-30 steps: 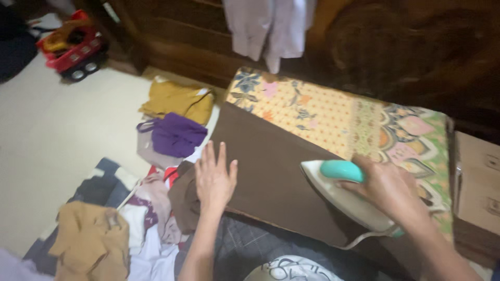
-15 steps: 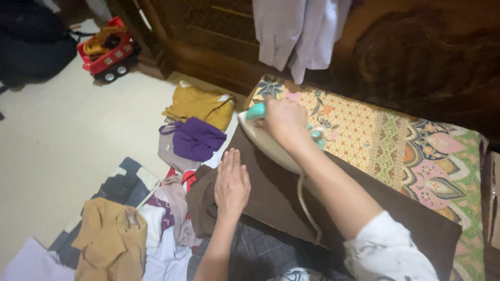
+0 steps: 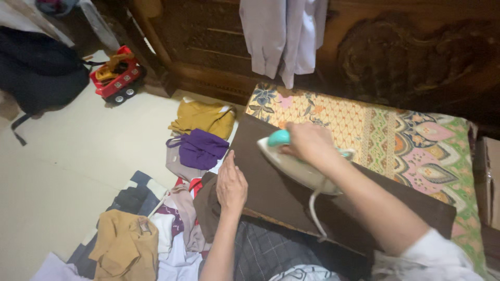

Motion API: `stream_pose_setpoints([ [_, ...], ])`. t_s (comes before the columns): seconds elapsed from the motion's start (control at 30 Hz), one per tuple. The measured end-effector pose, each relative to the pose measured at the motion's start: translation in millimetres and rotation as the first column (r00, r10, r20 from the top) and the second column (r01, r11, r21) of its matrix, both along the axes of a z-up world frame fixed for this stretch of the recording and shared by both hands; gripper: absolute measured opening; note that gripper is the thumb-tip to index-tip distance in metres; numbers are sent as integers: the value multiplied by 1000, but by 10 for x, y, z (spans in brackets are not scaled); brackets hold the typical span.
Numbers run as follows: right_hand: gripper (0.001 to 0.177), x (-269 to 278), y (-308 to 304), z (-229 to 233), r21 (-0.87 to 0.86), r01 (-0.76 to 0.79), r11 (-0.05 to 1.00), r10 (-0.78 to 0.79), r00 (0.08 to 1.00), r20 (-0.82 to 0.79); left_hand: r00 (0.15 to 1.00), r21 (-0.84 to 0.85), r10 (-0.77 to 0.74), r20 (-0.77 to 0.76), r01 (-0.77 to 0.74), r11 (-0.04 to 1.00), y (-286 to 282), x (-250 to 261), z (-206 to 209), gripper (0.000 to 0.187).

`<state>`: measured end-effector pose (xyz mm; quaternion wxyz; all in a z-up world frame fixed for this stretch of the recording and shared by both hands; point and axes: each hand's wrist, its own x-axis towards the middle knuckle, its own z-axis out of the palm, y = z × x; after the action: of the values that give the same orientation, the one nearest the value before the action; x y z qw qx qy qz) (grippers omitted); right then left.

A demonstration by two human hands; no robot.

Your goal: The person irons a pair of brown trousers on a patterned ironing board. They smooth the fabric with their hands, use a teal and white iron to press the legs and waist, and flip the trousers to iron the other side. The trousers remain on the board at the end of the clip.

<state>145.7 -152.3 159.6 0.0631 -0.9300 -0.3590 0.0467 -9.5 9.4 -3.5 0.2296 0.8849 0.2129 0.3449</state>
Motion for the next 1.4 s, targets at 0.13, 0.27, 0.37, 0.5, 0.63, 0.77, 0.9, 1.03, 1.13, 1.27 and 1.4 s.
stream_pose_setpoints([
  [0.13, 56, -120, -664, 150, -125, 117, 985, -122, 992, -27, 1000, 57, -3, -31, 5, 998, 3, 1, -18, 49],
  [0.27, 56, -286, -1228, 217, -267, 285, 921, -316, 945, -81, 999, 83, -12, -32, 15, 996, 3, -12, -10, 44],
  [0.37, 66, -374, -1502, 223, -346, 338, 876, -383, 921, -70, 999, 87, -12, -30, 14, 996, -8, -11, 0, 42],
  [0.5, 70, -528, -1582, 211, -422, 300, 856, -384, 914, -129, 1000, 97, -12, -26, 14, 995, -19, -6, 25, 42],
  [0.63, 63, -678, -1358, 168, -326, 193, 925, -243, 963, -119, 1000, 91, 10, 9, -11, 996, -40, -31, 30, 45],
  [0.77, 55, -685, -936, 119, -172, 86, 981, -97, 994, -56, 1000, 34, 14, 9, -14, 999, -42, -16, 30, 47],
  [0.9, 51, -487, -404, 54, -10, 11, 1000, -11, 999, -33, 999, 46, 31, -8, -31, 998, -52, -20, 27, 49],
  [1.03, 52, -223, 60, 7, 130, -32, 991, 24, 998, 61, 1000, -21, 17, 17, -17, 1000, -34, -6, 41, 49],
  [1.13, 46, -63, 346, -57, 178, -6, 984, -6, 997, 72, 1000, -42, 8, 19, -7, 999, -35, -20, 44, 50],
  [1.27, 49, 109, 624, -145, 213, -26, 977, -5, 990, 144, 1000, -64, 19, 10, -19, 998, -39, -27, 43, 49],
  [1.4, 47, 199, 714, -190, 198, 4, 980, -27, 993, 111, 1000, -77, 20, 7, -19, 997, -32, -12, 18, 52],
])
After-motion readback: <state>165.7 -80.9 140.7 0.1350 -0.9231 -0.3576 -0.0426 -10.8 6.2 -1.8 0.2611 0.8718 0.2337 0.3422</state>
